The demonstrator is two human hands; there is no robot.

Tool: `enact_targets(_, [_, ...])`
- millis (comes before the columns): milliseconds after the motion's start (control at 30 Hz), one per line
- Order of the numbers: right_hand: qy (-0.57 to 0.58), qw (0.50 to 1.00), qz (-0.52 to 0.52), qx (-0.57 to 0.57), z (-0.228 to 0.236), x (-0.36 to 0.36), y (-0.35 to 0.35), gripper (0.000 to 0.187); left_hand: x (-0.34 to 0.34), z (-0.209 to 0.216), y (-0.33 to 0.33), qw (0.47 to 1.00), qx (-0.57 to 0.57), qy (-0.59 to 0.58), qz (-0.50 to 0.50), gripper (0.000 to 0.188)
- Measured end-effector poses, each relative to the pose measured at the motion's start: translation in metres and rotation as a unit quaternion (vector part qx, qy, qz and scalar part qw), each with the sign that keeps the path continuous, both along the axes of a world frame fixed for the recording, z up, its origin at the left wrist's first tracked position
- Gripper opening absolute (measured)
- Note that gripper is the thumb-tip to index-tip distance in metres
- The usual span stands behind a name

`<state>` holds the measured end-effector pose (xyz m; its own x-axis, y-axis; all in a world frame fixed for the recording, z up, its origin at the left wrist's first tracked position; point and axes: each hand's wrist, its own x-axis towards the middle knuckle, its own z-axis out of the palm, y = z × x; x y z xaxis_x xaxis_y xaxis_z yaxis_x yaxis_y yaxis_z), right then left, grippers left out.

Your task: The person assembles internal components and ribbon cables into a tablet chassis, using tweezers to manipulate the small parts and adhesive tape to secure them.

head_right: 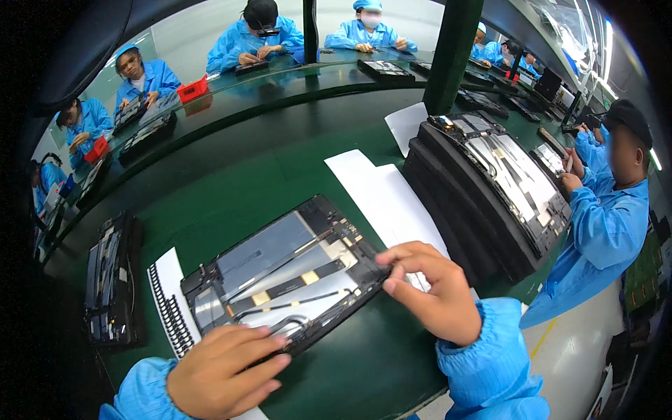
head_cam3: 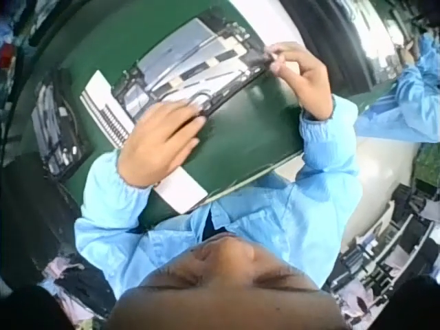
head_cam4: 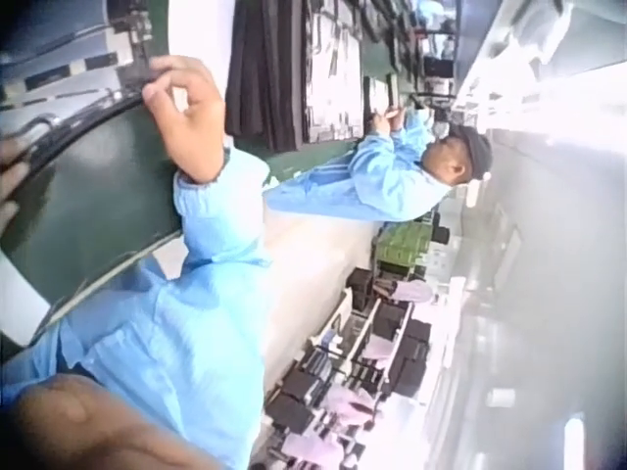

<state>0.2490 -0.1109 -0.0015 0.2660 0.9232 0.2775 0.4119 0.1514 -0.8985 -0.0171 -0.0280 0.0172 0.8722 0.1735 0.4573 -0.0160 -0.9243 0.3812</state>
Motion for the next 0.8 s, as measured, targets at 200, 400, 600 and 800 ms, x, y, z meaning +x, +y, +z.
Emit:
enact_targets(200, [-0.052,0.988,0.132,-0.061,-0.020,0.000,0.022,0.006,0.050,-0.035,0.018,0.997,0.066,0.022,-0.033,0.029])
enact_targets(400, [-0.042,0.986,0.138,-0.084,-0.019,0.000,0.027,0.003,0.049,-0.032,0.019,0.998,0.038,0.040,-0.015,0.032])
enact_targets(600, [-0.048,0.987,0.130,-0.080,-0.018,-0.002,0.029,0.008,0.049,-0.031,0.022,0.997,0.064,0.045,-0.025,0.030])
enact_targets(800, [-0.068,0.985,0.134,-0.090,-0.018,-0.003,0.028,0.005,0.050,-0.028,0.021,0.996,0.075,0.047,-0.029,0.031])
